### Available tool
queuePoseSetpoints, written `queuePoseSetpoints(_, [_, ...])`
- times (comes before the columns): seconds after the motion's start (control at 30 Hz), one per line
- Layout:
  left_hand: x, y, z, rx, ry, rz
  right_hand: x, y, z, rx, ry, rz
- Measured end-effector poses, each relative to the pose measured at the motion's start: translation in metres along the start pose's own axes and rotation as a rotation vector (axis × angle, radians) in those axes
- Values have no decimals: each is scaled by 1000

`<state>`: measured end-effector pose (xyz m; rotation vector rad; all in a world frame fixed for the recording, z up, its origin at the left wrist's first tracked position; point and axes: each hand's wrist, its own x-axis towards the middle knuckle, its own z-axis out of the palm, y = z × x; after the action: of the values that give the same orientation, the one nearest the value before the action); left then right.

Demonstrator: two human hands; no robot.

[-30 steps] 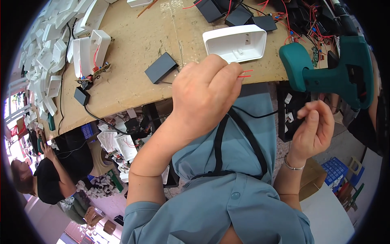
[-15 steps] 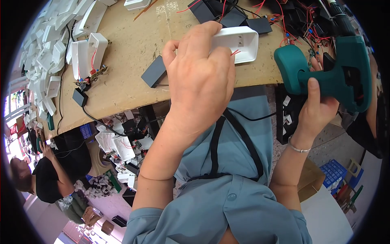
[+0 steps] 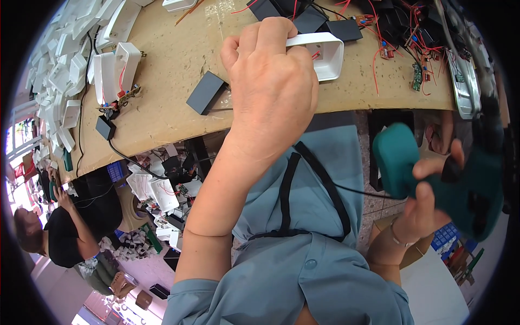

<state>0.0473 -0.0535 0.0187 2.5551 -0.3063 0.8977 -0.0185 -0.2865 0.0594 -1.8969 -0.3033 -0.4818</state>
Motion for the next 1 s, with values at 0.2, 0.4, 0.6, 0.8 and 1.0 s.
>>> queuePoseSetpoints(0.2, [-3, -5, 1, 48, -12, -1, -56, 2, -11, 50, -194, 236])
queuePoseSetpoints(0.4, [-1, -2, 2, 24, -42, -24, -69, 4, 1, 113, -251, 406])
queuePoseSetpoints(0.6, [1, 2, -4, 112, -79, -62, -61, 1, 14, 85, -309, 493])
queuePoseSetpoints(0.8, [13, 12, -23, 68, -201, -94, -51, -4, 25, 124, -301, 488])
queuePoseSetpoints(1.0, [6, 5, 5, 380, -305, -12, -58, 10, 20, 105, -280, 488])
